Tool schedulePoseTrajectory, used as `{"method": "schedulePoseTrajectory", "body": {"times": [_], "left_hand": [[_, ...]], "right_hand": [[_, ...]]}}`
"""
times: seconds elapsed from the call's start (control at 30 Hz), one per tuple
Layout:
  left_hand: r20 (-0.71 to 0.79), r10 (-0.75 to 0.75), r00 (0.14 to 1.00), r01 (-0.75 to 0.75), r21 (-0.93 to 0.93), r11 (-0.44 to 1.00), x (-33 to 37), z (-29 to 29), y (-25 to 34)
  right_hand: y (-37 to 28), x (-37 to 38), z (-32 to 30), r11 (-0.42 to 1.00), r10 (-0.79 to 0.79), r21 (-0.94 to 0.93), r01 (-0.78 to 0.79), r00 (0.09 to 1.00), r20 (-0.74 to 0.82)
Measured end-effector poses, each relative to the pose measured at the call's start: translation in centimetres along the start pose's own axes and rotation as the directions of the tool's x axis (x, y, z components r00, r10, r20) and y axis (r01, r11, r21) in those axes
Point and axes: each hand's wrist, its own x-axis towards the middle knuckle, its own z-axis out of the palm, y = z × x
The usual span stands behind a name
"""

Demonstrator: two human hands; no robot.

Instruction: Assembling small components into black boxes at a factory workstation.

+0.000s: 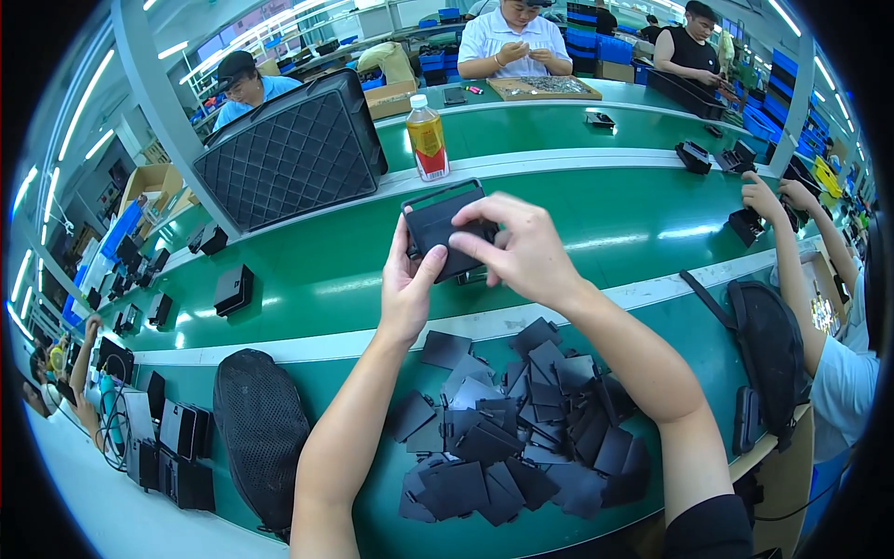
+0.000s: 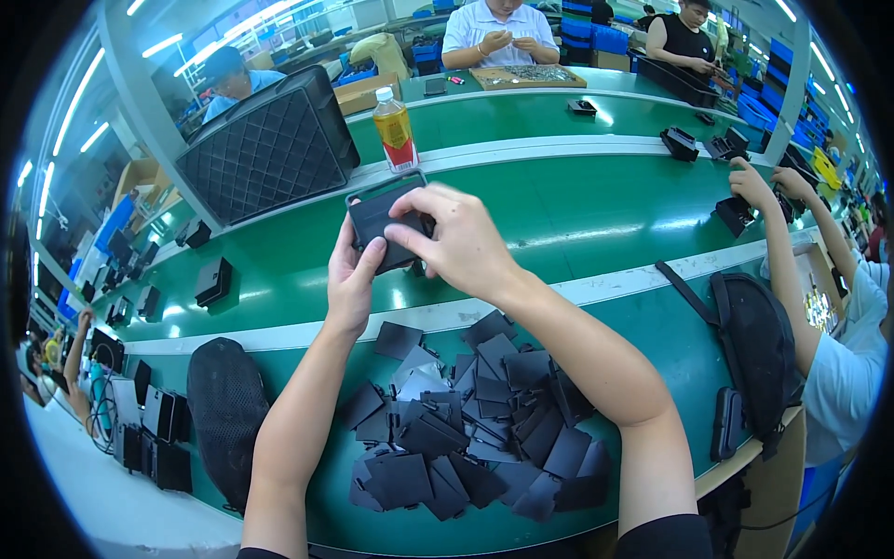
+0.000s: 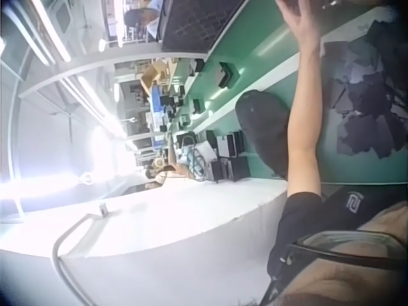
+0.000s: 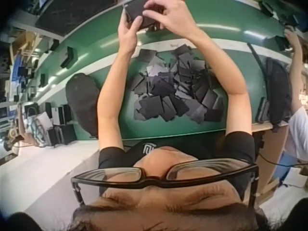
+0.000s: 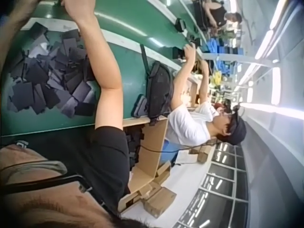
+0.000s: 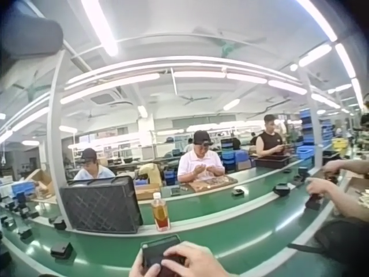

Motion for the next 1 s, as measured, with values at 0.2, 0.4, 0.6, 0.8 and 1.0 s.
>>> {"method": "schedulePoseTrajectory", "body": {"times": [0.2,0.4,0.6,0.8,1.0], "left_hand": [[0.035,0.018,0.999,-0.017,-0.015,1.0,0.3,0.0,1.2],[-0.138,0.053,0.989,-0.023,0.211,0.977,0.8,-3.8,0.9],[-0.369,-0.174,0.913,0.311,0.353,0.883,-0.7,-11.6,-3.1],[-0.121,-0.251,0.96,0.235,0.836,0.496,-1.7,-11.1,-1.3],[-0.13,-0.228,0.965,0.262,0.566,0.782,-1.3,-12.2,-1.9]], "right_hand": [[0.8,0.6,-0.4,0.98,-0.154,-0.149,0.135,0.98,-0.127],[2.4,2.8,1.3,0.972,0.108,0.22,-0.086,0.99,-0.092],[11.5,5.6,-1.8,0.883,0.469,0.103,-0.458,0.868,-0.161],[10.6,9.7,2.2,0.674,0.013,-0.738,-0.033,0.999,-0.034],[7.2,11.7,9.2,0.884,-0.25,-0.182,0.43,0.766,0.591]]}}
